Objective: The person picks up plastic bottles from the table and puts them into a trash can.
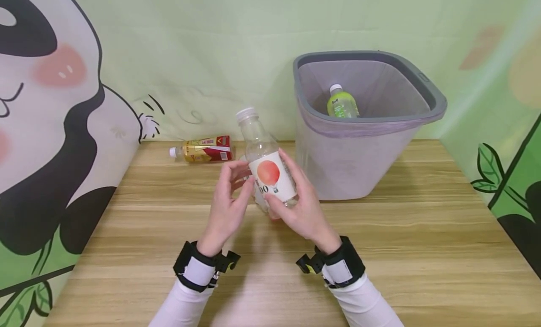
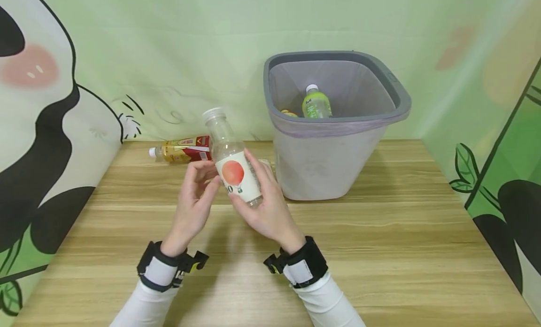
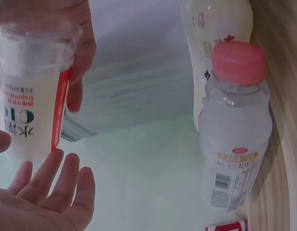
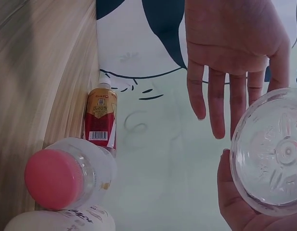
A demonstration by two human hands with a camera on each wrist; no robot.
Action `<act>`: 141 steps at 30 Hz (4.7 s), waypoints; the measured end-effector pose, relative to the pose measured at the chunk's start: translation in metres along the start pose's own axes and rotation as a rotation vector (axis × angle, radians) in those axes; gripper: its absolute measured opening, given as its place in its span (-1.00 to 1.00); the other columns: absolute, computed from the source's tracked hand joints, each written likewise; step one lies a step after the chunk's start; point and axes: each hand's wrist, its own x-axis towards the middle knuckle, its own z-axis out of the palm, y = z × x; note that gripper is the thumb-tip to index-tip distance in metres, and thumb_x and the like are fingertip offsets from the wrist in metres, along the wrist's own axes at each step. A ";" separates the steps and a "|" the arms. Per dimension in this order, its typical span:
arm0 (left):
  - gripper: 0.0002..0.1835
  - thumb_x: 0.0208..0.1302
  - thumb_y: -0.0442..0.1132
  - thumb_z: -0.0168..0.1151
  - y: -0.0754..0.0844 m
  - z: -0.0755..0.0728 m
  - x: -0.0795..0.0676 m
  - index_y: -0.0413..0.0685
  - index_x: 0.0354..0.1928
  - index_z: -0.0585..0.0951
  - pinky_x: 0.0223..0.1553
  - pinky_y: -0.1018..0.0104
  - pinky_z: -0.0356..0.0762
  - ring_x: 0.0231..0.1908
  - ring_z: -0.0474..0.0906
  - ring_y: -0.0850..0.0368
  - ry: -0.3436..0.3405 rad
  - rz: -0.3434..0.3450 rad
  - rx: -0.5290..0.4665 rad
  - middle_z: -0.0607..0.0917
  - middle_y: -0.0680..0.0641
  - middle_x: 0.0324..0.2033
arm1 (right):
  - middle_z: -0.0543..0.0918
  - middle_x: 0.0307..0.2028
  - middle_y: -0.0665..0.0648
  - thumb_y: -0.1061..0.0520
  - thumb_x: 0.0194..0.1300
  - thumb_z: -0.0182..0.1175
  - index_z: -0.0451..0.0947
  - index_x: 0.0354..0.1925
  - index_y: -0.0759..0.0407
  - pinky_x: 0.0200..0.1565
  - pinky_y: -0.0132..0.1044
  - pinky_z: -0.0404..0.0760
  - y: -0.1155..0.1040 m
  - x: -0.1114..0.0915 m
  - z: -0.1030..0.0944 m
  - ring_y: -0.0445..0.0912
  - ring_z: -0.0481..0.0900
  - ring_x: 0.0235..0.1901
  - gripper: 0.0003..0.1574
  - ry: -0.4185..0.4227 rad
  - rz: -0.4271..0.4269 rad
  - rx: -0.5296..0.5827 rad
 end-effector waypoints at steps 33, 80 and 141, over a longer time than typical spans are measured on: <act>-0.69 0.23 -0.53 0.07 0.011 -0.012 0.009 -0.36 0.04 0.45 -0.02 -0.07 0.51 -0.02 0.52 -0.16 0.053 0.129 0.172 0.57 -0.28 0.00 | 0.39 0.23 0.15 0.22 0.19 0.22 0.19 0.38 0.20 -0.36 -0.25 0.60 -0.063 0.081 -0.056 -0.09 0.42 -0.02 -0.18 0.112 -0.223 -0.131; -0.67 0.26 -0.43 0.10 -0.031 -0.008 0.005 -0.13 0.07 0.50 -0.04 -0.02 0.53 0.00 0.52 -0.01 0.055 0.159 0.193 0.60 -0.08 0.02 | 0.07 0.33 0.15 -0.11 0.42 -0.21 0.12 0.42 -0.17 0.16 -0.07 0.28 -0.045 0.133 -0.131 -0.01 0.24 0.17 -0.37 0.143 0.357 -0.378; -0.71 0.21 -0.54 0.08 -0.002 -0.007 0.002 -0.35 0.00 0.48 -0.03 -0.16 0.50 -0.02 0.51 -0.18 0.044 0.115 0.209 0.57 -0.30 -0.02 | 0.41 -0.48 0.18 -0.06 0.40 -0.30 0.46 -0.46 0.19 -0.45 -0.17 0.27 -0.036 0.123 -0.136 0.06 0.35 -0.46 -0.47 -0.177 0.322 -0.834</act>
